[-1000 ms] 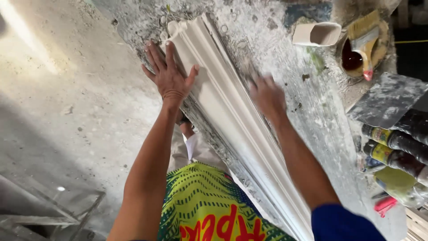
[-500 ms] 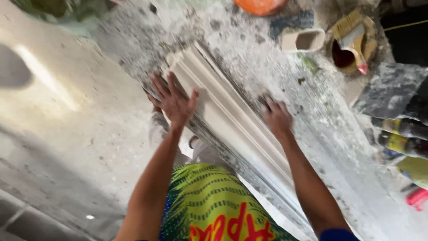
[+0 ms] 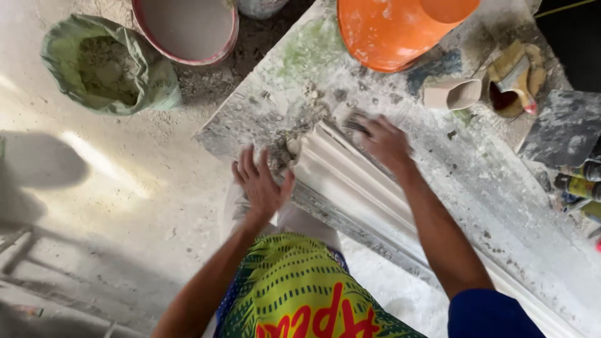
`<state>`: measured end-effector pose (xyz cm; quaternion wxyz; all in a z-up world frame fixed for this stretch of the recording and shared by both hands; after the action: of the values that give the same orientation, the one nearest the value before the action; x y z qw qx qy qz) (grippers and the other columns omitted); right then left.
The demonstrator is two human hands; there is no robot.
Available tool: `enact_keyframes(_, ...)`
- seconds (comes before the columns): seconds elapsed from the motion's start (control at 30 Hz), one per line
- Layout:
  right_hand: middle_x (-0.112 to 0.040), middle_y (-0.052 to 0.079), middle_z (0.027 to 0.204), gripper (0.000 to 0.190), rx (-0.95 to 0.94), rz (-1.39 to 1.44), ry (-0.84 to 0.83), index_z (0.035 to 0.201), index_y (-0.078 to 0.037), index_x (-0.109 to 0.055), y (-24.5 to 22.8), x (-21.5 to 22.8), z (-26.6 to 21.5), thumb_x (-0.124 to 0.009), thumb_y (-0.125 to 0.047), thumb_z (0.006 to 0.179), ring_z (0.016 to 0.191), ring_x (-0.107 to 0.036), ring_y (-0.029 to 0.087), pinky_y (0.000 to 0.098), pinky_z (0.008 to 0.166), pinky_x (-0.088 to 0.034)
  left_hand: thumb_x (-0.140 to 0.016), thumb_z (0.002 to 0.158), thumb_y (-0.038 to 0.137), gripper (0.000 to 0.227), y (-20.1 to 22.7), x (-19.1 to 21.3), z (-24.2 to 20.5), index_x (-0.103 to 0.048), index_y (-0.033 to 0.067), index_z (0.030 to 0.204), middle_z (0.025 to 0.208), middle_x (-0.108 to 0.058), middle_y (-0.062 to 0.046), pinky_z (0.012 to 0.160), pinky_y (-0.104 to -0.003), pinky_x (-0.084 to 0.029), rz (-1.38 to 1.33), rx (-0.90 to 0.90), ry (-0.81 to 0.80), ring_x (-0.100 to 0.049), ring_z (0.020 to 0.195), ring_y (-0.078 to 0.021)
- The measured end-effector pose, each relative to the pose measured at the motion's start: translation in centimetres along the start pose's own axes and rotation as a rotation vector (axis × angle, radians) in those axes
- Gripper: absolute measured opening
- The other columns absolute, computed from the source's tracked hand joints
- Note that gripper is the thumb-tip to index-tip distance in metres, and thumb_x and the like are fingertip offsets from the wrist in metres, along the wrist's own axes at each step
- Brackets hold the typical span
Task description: Apply plaster to a decorative molding strip and smooth it using a trowel to repair imperfections.
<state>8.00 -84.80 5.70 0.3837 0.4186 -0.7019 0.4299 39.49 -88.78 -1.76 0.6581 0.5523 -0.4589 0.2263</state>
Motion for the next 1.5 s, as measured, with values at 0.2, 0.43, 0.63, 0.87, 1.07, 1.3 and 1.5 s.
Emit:
enact_keyframes(0.2,-0.066,0.008,0.110,0.043,-0.194,-0.025,0.017,0.137,-0.020,-0.067,6.1,-2.8,-2.6,-0.070,-0.031,0.096,0.101,-0.067,0.027,0.0428,0.086,-0.058,-0.045,0.100,0.071,0.084,2.6,-1.0,16.9,-0.031,0.0115,0.157,0.166,-0.027,-0.025,0.126,-0.065,-0.012,-0.199,-0.286,-0.222,-0.023,0.156,-0.0416)
enact_keyframes(0.43,-0.065,0.006,0.109,0.039,0.241,-0.097,0.039,0.135,-0.024,-0.070,-7.1,0.3,6.2,-0.071,-0.031,0.097,0.093,-0.068,0.023,0.0387,0.077,-0.059,-0.042,0.108,0.054,0.073,6.4,-6.6,18.3,-0.030,0.0082,0.163,0.169,-0.031,-0.019,0.131,-0.054,-0.017,-0.091,-0.742,-0.411,-0.025,0.158,-0.0347)
enact_keyframes(0.63,-0.066,0.006,0.108,0.040,0.094,-0.007,0.046,0.136,-0.023,-0.068,0.6,1.2,1.1,-0.069,-0.030,0.097,0.094,-0.068,0.023,0.0385,0.076,-0.060,-0.050,0.102,0.058,0.079,7.4,-4.2,17.8,-0.032,0.0075,0.160,0.165,-0.034,-0.020,0.130,-0.052,-0.020,-0.067,-0.761,-0.408,-0.030,0.156,-0.0359)
enact_keyframes(0.87,-0.066,0.004,0.112,0.030,0.171,-0.010,0.068,0.129,-0.018,-0.070,-3.5,-0.4,6.9,-0.070,-0.030,0.101,0.101,-0.067,0.023,0.0388,0.079,-0.059,-0.065,0.102,0.060,0.085,6.2,-7.4,17.9,-0.034,0.0082,0.162,0.165,-0.035,-0.022,0.128,-0.052,-0.020,-0.010,-0.802,-0.254,-0.031,0.155,-0.0381)
enact_keyframes(1.07,-0.069,0.005,0.115,0.045,0.289,-0.125,-0.011,0.131,-0.024,-0.072,-4.5,0.6,9.6,-0.075,-0.030,0.086,0.098,-0.068,0.023,0.0444,0.083,-0.058,-0.070,0.099,0.047,0.078,5.7,-2.9,18.9,-0.037,0.0118,0.160,0.166,-0.037,-0.019,0.131,-0.052,-0.023,0.013,-0.815,-0.302,-0.030,0.156,-0.0367)
enact_keyframes(1.3,-0.069,0.007,0.119,0.035,0.388,-0.145,0.059,0.119,-0.021,-0.068,-1.5,-2.8,8.4,-0.074,-0.041,0.090,0.111,-0.068,0.028,0.0449,0.093,-0.058,-0.080,0.081,0.052,0.073,6.1,-1.0,18.6,-0.057,0.0129,0.138,0.150,-0.045,-0.019,0.115,-0.058,-0.029,-0.112,-0.832,-0.266,-0.037,0.140,-0.0409)
enact_keyframes(1.5,-0.069,0.008,0.124,0.032,0.367,-0.242,-0.175,0.128,-0.024,-0.074,-14.1,-5.3,13.7,-0.068,-0.032,0.098,0.094,-0.067,0.023,0.0444,0.078,-0.060,-0.075,0.098,0.025,0.030,-1.8,1.8,17.9,-0.067,0.0123,0.125,0.138,-0.063,-0.005,0.119,-0.041,-0.044,-0.116,-0.865,-0.240,-0.054,0.135,-0.0251)
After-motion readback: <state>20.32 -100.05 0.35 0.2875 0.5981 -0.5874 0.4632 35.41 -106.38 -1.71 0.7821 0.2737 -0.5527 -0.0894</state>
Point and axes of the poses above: each hand's wrist, its own z-axis towards the middle knuckle, its own x-axis out of the back of the hand, y = z × x, the point moved 8 cm from there along z, towards the middle knuckle
